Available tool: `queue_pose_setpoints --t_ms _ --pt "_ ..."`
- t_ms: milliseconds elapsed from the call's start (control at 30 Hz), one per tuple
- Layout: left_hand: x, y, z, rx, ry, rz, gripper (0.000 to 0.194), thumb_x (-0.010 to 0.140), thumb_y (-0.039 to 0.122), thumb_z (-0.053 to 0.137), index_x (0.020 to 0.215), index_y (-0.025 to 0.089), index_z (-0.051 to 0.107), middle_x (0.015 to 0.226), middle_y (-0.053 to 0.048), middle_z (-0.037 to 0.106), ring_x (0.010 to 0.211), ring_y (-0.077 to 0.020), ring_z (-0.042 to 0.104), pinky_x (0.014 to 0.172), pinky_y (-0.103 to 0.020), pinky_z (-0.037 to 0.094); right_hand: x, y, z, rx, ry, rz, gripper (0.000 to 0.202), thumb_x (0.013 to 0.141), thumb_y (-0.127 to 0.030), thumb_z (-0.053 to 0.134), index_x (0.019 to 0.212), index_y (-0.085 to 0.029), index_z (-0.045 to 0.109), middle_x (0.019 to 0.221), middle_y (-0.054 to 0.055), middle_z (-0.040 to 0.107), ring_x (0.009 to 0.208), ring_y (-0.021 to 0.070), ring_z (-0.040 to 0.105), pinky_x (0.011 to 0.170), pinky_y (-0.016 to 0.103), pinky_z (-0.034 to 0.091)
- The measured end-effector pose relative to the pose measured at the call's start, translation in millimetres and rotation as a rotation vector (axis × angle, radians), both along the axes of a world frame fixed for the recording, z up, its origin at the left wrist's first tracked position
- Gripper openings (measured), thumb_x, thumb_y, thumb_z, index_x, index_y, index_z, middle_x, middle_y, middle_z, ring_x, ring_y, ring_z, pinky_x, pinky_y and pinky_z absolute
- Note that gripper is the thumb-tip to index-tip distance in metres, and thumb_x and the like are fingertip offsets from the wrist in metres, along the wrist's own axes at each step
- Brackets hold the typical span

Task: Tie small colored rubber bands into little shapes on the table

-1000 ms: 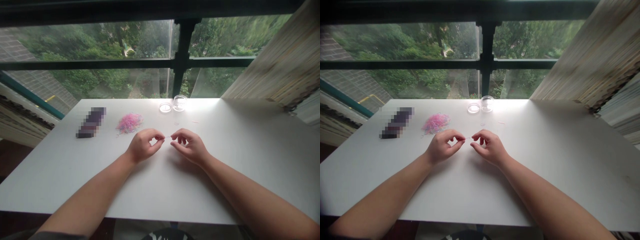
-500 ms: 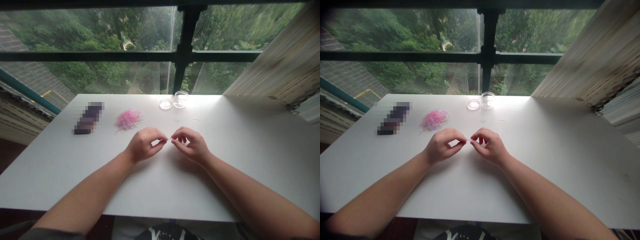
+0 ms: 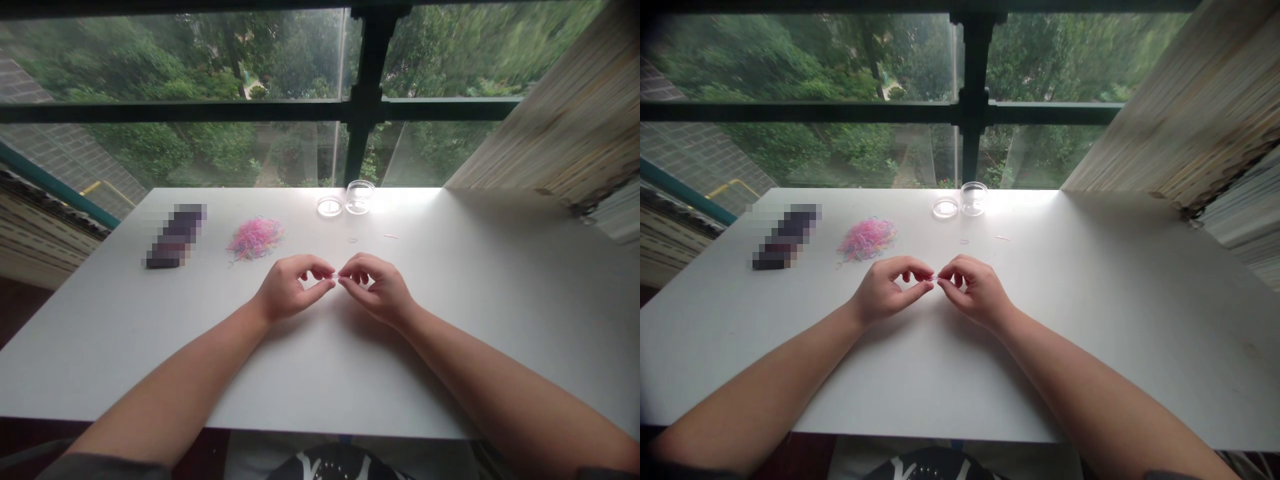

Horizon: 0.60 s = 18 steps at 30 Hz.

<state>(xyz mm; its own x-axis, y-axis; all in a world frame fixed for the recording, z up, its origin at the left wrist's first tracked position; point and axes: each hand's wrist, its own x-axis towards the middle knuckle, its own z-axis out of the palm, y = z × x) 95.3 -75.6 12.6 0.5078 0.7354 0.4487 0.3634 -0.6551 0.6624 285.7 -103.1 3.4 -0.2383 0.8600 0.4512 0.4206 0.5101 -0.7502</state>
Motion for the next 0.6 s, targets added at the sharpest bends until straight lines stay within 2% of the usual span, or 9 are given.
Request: queue_pose_setpoints --t_ms 333,600 --pt "0.3 1.8 3.5 0.031 0.120 -0.035 0.011 0.080 0.025 0.056 0.081 0.020 0.066 0.074 -0.002 0.066 0.070 -0.0131 0.058 0.062 -0.025 0.044 -1.5 0.5 -0.8 0.006 -0.054 0.038 0.005 0.078 -0.017 0.056 0.077 -0.019 0.060 0.071 0.002 0.058 0.060 0.0110 0.050 0.057 0.025 0.041" --pt "0.0 1.8 1.8 -0.022 0.123 -0.038 0.013 0.080 0.023 0.055 0.077 0.020 0.067 0.072 -0.001 0.066 0.067 -0.0118 0.058 0.060 -0.024 0.044 -2.9 -0.2 -0.8 -0.004 -0.076 0.046 0.007 0.078 -0.014 0.054 0.078 -0.019 0.058 0.070 0.000 0.055 0.061 0.0105 0.047 0.059 0.024 0.040"
